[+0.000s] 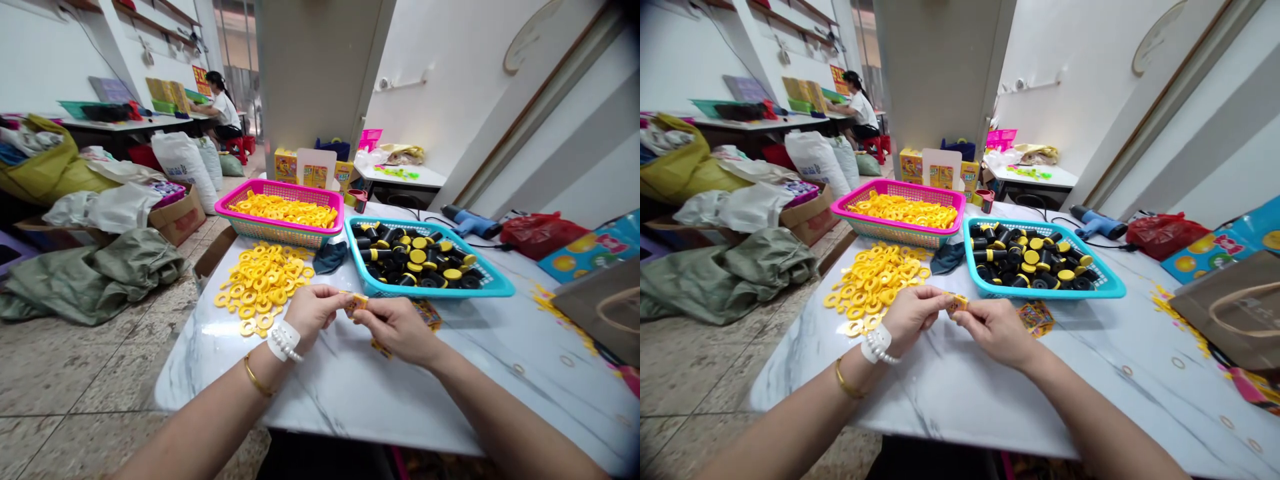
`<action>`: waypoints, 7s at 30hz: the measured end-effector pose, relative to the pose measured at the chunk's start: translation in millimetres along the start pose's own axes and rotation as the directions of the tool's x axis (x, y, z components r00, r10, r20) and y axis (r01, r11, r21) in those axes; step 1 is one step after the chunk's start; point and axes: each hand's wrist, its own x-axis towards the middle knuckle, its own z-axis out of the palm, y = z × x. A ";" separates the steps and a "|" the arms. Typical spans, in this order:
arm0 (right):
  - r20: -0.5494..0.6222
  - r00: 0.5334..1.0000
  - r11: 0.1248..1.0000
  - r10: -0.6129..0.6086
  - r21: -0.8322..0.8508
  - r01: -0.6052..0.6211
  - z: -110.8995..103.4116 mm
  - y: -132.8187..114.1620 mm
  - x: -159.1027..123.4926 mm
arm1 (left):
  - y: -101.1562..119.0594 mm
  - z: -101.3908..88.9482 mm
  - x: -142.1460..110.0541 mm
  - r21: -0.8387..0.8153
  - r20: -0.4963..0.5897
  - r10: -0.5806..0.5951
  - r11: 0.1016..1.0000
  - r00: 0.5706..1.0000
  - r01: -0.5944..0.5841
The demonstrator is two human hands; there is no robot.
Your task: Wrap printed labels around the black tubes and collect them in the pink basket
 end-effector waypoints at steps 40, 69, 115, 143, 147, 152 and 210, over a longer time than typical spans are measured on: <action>0.125 0.981 0.932 -0.150 0.349 0.098 2.3 -14.0 -23.7 | -0.4 -13.9 19.9 -0.312 0.018 -0.153 0.938 0.988 0.151; -0.345 0.907 0.846 0.241 0.532 -0.022 15.9 -4.1 -25.5 | -3.7 0.1 10.0 -0.368 0.230 -0.233 0.878 0.945 0.306; -0.370 0.929 0.962 -0.027 0.242 0.124 15.2 20.7 -29.6 | -10.2 -4.6 6.7 0.486 0.363 0.326 0.733 0.873 -0.476; -0.318 0.935 0.809 0.157 0.585 0.063 29.7 27.2 -27.2 | -14.3 -4.0 14.1 0.153 0.252 0.058 0.983 0.966 -0.099; -0.229 0.913 0.720 0.338 0.688 -0.094 31.0 25.8 -28.6 | -11.8 -0.4 9.6 0.246 0.267 0.169 0.940 0.949 -0.236; -0.012 0.876 0.521 0.482 0.808 -0.275 29.1 25.5 -24.6 | -17.0 0.0 12.0 0.328 0.240 0.190 0.907 0.952 -0.264; 0.010 0.998 0.683 0.057 -0.730 -0.031 -116.6 105.5 65.5 | -48.7 34.5 21.4 0.814 0.505 0.341 0.119 0.793 -0.569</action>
